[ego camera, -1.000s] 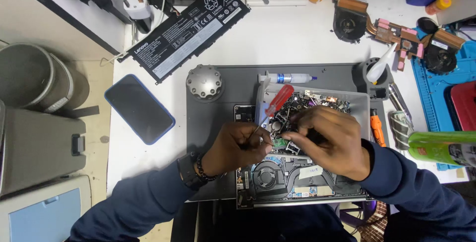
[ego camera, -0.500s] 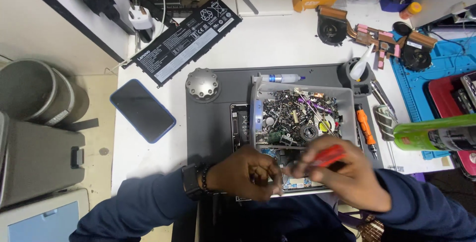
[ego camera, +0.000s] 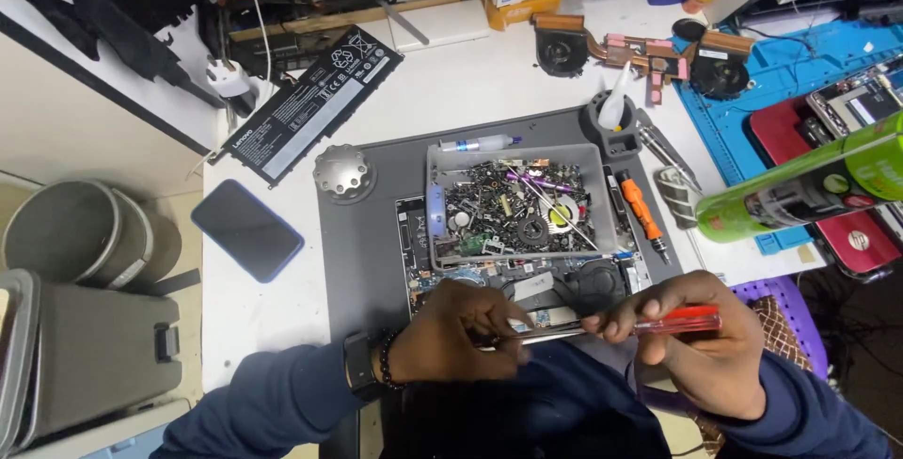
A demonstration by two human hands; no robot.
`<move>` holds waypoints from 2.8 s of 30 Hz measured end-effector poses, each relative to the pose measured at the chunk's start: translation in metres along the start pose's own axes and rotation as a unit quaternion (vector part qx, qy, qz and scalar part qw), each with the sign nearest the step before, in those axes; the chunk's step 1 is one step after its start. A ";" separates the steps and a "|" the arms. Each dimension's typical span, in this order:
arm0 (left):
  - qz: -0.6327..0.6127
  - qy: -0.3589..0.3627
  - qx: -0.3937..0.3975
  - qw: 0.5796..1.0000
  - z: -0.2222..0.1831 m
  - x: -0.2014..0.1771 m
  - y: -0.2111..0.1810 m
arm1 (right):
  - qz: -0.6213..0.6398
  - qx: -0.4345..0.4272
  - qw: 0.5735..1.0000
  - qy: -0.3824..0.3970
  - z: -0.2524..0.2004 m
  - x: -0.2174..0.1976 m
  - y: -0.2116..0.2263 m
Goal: Searching for a specific screw in a parts bin and using a screwdriver to repair a laptop.
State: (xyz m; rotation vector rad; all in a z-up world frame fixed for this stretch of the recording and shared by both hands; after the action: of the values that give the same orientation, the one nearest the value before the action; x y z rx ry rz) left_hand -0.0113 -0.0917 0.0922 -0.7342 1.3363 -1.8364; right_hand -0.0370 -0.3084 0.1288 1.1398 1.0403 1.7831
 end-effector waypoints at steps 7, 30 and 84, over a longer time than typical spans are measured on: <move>-0.014 0.082 -0.049 0.995 0.002 0.034 -0.002 | 0.050 -0.012 0.998 -0.027 -0.010 -0.039 -0.002; 0.125 -0.165 0.109 0.972 0.006 0.066 0.024 | -0.045 -0.237 0.952 -0.189 -0.108 -0.176 0.042; -0.066 -0.238 0.066 0.967 0.004 0.054 0.052 | -0.028 -0.236 0.954 -0.182 -0.101 -0.191 0.034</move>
State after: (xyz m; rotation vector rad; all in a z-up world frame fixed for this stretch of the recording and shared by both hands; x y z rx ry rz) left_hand -0.0264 -0.1481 0.0453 -1.1283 0.8632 -1.6853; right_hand -0.0783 -0.5156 0.0725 1.0647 0.3928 1.5794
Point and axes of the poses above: each hand's wrist, its own z-axis towards the middle knuckle, its own x-axis out of the palm, y = z × x, the point moved 7 cm from there along z, towards the middle knuckle, and after that the axes turned 5 degrees about x, right-handed, at the moved point
